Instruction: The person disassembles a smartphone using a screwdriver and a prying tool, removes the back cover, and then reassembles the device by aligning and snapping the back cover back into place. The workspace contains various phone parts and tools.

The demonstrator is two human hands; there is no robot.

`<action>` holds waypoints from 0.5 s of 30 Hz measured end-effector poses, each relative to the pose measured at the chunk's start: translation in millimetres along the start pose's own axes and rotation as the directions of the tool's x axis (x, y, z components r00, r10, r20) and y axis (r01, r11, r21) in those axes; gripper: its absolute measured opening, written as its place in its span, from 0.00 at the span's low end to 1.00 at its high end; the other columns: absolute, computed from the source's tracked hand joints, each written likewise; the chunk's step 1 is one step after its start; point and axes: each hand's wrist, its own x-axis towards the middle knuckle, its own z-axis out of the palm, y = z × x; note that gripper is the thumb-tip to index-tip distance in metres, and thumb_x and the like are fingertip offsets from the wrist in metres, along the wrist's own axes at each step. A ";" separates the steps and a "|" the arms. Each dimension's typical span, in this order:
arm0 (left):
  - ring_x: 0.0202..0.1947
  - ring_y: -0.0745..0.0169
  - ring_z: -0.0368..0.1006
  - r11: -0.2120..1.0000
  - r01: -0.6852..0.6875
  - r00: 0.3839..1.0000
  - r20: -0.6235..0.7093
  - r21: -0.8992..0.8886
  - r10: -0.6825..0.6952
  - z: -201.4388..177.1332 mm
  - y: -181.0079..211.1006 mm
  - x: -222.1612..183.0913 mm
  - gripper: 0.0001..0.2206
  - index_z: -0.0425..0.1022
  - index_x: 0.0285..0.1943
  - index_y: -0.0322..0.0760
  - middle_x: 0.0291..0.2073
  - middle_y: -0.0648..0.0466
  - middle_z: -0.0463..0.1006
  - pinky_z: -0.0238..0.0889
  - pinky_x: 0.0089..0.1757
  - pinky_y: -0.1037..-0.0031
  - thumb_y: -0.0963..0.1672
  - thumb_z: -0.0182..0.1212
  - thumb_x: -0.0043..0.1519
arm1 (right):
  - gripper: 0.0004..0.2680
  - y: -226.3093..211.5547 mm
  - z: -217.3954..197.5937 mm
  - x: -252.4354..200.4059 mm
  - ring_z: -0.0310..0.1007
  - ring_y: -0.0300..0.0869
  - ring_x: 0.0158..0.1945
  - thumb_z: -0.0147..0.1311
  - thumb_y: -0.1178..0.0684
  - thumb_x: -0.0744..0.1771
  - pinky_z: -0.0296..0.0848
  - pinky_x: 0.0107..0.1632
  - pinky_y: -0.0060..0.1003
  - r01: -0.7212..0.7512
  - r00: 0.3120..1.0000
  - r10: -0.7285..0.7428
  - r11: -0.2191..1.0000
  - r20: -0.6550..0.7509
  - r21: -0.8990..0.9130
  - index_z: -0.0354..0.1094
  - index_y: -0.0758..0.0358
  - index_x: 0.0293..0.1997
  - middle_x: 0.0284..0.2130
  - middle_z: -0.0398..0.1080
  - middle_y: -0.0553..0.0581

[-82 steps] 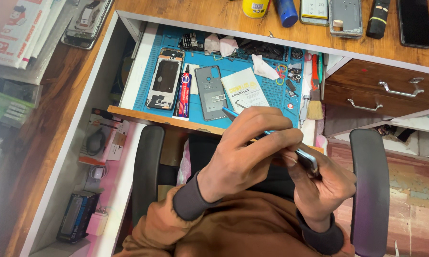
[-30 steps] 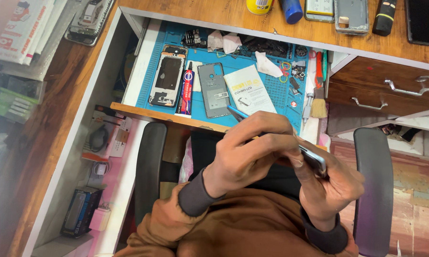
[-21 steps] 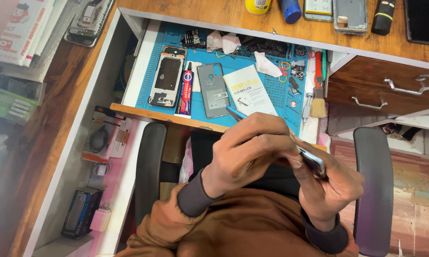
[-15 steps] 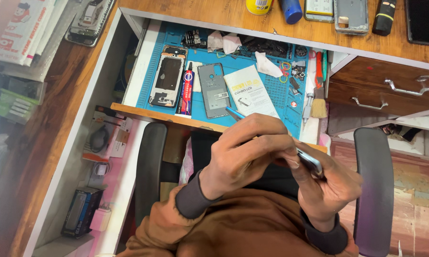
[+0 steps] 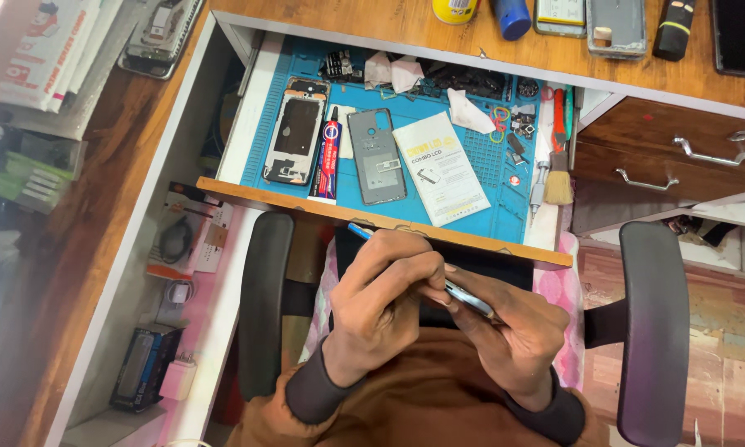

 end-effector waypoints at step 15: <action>0.42 0.59 0.77 0.999 0.032 0.997 -0.065 -0.018 -0.033 11.4 -3.7 -5.5 0.14 0.75 0.47 0.29 0.42 0.50 0.75 0.73 0.42 0.75 0.29 0.64 0.57 | 0.10 0.8 -2.1 2.6 0.82 0.35 0.38 0.62 0.59 0.67 0.79 0.41 0.26 -0.053 0.998 0.055 0.997 -0.032 0.053 0.74 0.70 0.52 0.40 0.81 0.57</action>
